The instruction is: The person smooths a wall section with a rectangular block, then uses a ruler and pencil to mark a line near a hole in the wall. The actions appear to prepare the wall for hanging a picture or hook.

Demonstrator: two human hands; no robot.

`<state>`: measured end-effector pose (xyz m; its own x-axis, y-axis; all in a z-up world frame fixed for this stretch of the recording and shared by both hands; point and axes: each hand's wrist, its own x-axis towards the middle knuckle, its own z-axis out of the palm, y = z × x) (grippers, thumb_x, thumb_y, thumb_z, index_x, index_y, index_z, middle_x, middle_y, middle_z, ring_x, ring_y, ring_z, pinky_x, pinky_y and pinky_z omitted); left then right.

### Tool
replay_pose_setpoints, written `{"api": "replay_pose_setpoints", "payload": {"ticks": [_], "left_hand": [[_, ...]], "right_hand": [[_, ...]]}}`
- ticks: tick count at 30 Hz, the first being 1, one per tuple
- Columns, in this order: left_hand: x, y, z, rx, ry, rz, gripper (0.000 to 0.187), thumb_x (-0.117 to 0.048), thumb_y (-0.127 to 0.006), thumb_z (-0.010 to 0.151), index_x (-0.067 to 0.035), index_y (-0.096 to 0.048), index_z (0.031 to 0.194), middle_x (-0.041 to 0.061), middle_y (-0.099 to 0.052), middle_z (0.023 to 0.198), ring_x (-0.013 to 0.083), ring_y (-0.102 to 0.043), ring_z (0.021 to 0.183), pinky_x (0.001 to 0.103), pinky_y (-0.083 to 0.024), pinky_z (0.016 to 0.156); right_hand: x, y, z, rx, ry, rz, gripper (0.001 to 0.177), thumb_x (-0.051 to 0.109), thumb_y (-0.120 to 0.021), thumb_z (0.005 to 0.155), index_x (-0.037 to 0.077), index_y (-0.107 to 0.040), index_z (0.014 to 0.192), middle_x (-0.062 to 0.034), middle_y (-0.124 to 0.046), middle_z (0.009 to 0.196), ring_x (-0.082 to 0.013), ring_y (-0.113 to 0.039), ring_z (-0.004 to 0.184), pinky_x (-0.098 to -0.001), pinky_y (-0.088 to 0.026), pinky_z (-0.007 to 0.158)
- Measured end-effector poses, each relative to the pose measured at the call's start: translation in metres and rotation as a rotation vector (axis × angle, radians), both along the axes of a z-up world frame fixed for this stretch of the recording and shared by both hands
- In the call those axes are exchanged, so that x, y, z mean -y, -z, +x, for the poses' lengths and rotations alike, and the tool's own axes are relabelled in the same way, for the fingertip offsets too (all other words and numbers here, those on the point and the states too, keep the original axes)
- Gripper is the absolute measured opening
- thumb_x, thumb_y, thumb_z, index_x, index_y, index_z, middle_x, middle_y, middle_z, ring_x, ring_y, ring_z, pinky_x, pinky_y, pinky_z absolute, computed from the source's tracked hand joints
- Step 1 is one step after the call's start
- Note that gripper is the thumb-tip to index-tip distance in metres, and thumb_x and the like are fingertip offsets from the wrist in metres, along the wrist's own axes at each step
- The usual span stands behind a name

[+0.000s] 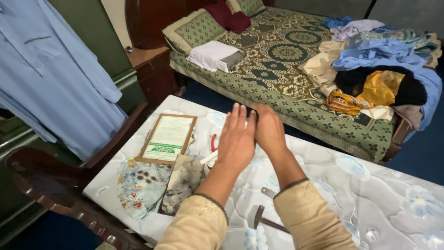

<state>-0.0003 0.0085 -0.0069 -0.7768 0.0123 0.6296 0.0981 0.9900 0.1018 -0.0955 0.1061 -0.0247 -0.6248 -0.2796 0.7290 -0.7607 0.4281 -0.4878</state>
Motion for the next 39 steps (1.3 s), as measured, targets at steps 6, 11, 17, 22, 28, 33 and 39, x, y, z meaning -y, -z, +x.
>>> {"api": "replay_pose_setpoints", "payload": {"ticks": [6, 11, 17, 22, 28, 33, 39], "left_hand": [[-0.034, 0.042, 0.0, 0.133, 0.116, 0.001, 0.065, -0.019, -0.069, 0.086, 0.002, -0.049, 0.145, 0.028, -0.045, 0.152, 0.0412, -0.031, 0.149, 0.049, -0.025, 0.122], [-0.053, 0.085, -0.007, 0.258, 0.107, -0.005, 0.067, -0.022, -0.07, 0.086, 0.001, -0.049, 0.146, 0.026, -0.044, 0.153, 0.0392, -0.029, 0.15, 0.049, -0.025, 0.122], [-0.068, 0.131, -0.017, 0.345, 0.089, 0.0, 0.061, -0.023, -0.066, 0.089, 0.0, -0.051, 0.143, 0.025, -0.043, 0.154, 0.0381, -0.028, 0.15, 0.049, -0.024, 0.121], [-0.085, 0.159, -0.02, 0.378, 0.076, -0.048, 0.05, -0.018, -0.055, 0.096, -0.002, -0.053, 0.143, 0.023, -0.044, 0.155, 0.0368, -0.028, 0.152, 0.048, -0.024, 0.123], [-0.099, 0.166, -0.016, 0.492, 0.091, -0.023, 0.053, -0.016, -0.053, 0.091, -0.002, -0.051, 0.143, 0.024, -0.04, 0.155, 0.0369, -0.024, 0.152, 0.048, -0.021, 0.122], [-0.101, 0.168, -0.014, 0.494, 0.1, -0.022, 0.054, -0.017, -0.053, 0.092, -0.003, -0.05, 0.144, 0.024, -0.04, 0.156, 0.0367, -0.024, 0.152, 0.048, -0.021, 0.122], [-0.099, 0.178, -0.007, 0.466, 0.1, -0.017, 0.053, -0.015, -0.052, 0.092, -0.002, -0.052, 0.144, 0.024, -0.041, 0.155, 0.0361, -0.025, 0.152, 0.048, -0.021, 0.122]], "right_hand": [[-0.041, 0.058, -0.019, 0.188, 0.13, 0.172, 0.028, 0.01, -0.064, 0.088, 0.005, -0.071, 0.115, -0.0226, -0.071, 0.111, -0.0428, -0.067, 0.103, -0.0503, -0.054, 0.085], [-0.06, 0.11, -0.026, 0.407, 0.217, 0.502, 0.017, 0.016, -0.061, 0.095, 0.008, -0.069, 0.108, -0.0179, -0.072, 0.105, -0.0383, -0.07, 0.099, -0.0497, -0.056, 0.082], [-0.093, 0.167, -0.026, 0.466, 0.291, 0.733, 0.021, 0.007, -0.058, 0.089, 0.011, -0.07, 0.106, -0.0149, -0.072, 0.109, -0.0339, -0.071, 0.102, -0.0471, -0.059, 0.082], [-0.121, 0.202, -0.016, 0.53, 0.375, 0.835, 0.018, 0.008, -0.056, 0.093, 0.009, -0.071, 0.103, -0.0151, -0.072, 0.112, -0.0328, -0.071, 0.106, -0.0453, -0.06, 0.084], [-0.139, 0.23, 0.006, 0.622, 0.415, 0.962, 0.019, 0.012, -0.06, 0.092, 0.01, -0.067, 0.109, -0.0146, -0.071, 0.114, -0.0331, -0.071, 0.107, -0.0454, -0.06, 0.084], [-0.147, 0.249, 0.023, 0.293, 0.542, 0.929, 0.019, 0.014, -0.066, 0.082, 0.012, -0.068, 0.101, -0.0085, -0.068, 0.108, -0.0283, -0.068, 0.103, -0.0443, -0.058, 0.079], [-0.157, 0.26, 0.03, 0.213, 0.626, 0.925, 0.021, 0.015, -0.065, 0.083, 0.011, -0.064, 0.104, -0.0048, -0.068, 0.099, -0.0255, -0.067, 0.096, -0.0432, -0.055, 0.077]]}}
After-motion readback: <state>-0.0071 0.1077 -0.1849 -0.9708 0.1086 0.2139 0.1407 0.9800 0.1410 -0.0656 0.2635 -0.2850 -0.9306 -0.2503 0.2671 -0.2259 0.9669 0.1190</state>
